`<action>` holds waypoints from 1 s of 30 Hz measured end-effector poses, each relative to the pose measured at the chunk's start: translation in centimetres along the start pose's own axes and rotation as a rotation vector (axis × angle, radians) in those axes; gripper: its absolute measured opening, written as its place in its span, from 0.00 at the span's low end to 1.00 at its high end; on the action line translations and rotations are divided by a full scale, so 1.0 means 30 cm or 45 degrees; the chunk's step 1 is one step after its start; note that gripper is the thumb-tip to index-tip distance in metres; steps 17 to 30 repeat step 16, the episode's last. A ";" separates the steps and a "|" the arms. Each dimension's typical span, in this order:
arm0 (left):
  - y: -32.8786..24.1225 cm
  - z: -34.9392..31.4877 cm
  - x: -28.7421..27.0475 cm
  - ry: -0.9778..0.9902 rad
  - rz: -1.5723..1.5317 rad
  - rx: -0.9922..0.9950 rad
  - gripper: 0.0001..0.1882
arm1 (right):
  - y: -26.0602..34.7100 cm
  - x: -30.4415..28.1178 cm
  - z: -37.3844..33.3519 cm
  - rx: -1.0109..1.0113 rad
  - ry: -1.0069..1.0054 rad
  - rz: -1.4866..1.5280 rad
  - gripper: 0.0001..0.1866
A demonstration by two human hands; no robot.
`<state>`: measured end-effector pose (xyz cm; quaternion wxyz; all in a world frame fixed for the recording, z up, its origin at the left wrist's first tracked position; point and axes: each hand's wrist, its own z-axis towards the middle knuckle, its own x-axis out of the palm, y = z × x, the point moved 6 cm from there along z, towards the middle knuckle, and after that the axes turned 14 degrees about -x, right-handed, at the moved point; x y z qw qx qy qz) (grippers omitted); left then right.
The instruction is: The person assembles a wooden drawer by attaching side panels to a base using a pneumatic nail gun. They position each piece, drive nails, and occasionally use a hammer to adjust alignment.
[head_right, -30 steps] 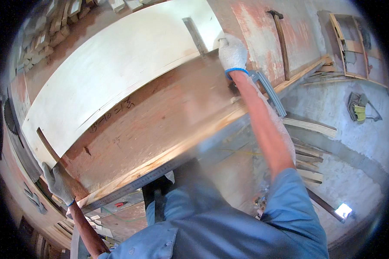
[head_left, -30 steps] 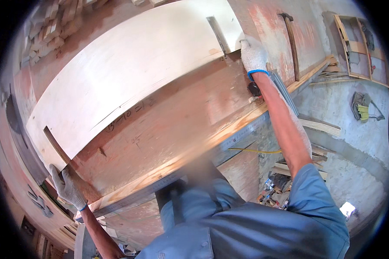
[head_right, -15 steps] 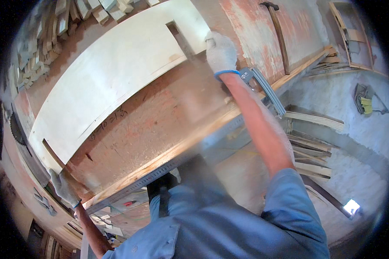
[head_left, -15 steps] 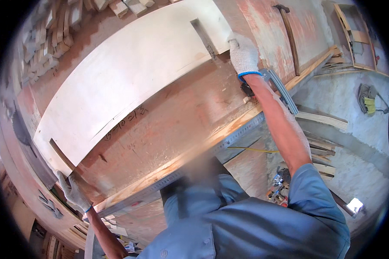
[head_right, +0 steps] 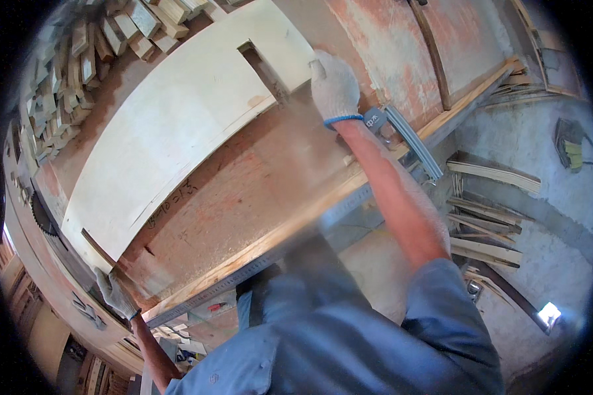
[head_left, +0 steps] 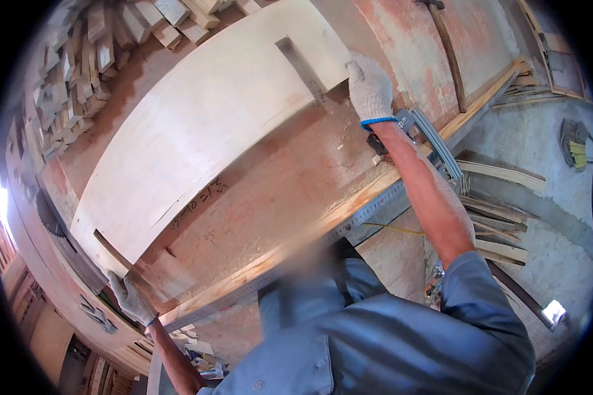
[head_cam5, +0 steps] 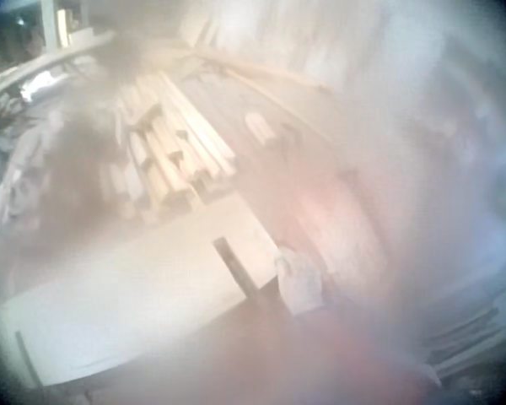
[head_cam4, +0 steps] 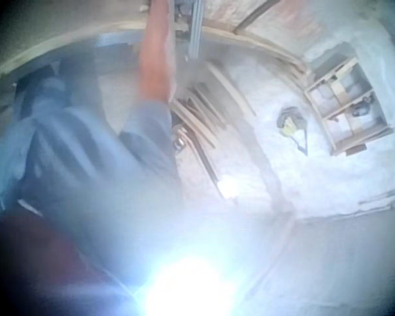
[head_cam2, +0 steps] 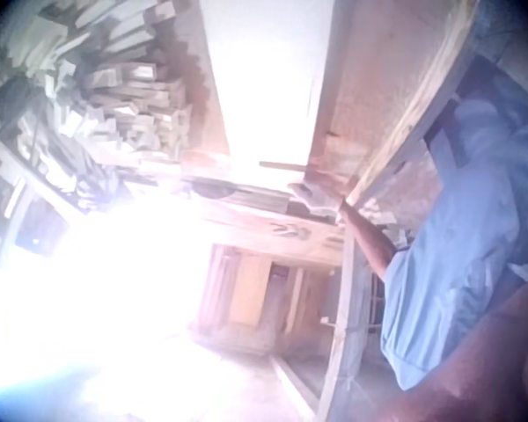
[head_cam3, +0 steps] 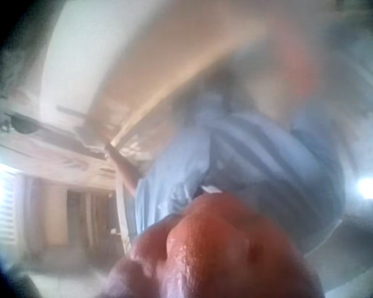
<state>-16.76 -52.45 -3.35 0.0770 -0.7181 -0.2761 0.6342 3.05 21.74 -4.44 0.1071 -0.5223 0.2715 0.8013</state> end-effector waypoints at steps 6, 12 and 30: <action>-0.021 -0.001 0.003 0.016 -0.014 -0.027 0.28 | 0.009 -0.010 0.010 -0.056 0.038 -0.007 0.15; 0.002 0.004 -0.007 -0.048 0.012 0.045 0.28 | 0.025 0.005 0.029 -0.060 0.185 -0.158 0.15; -0.036 0.006 -0.008 -0.047 0.151 -0.150 0.29 | 0.001 0.020 0.047 0.083 0.323 -0.099 0.20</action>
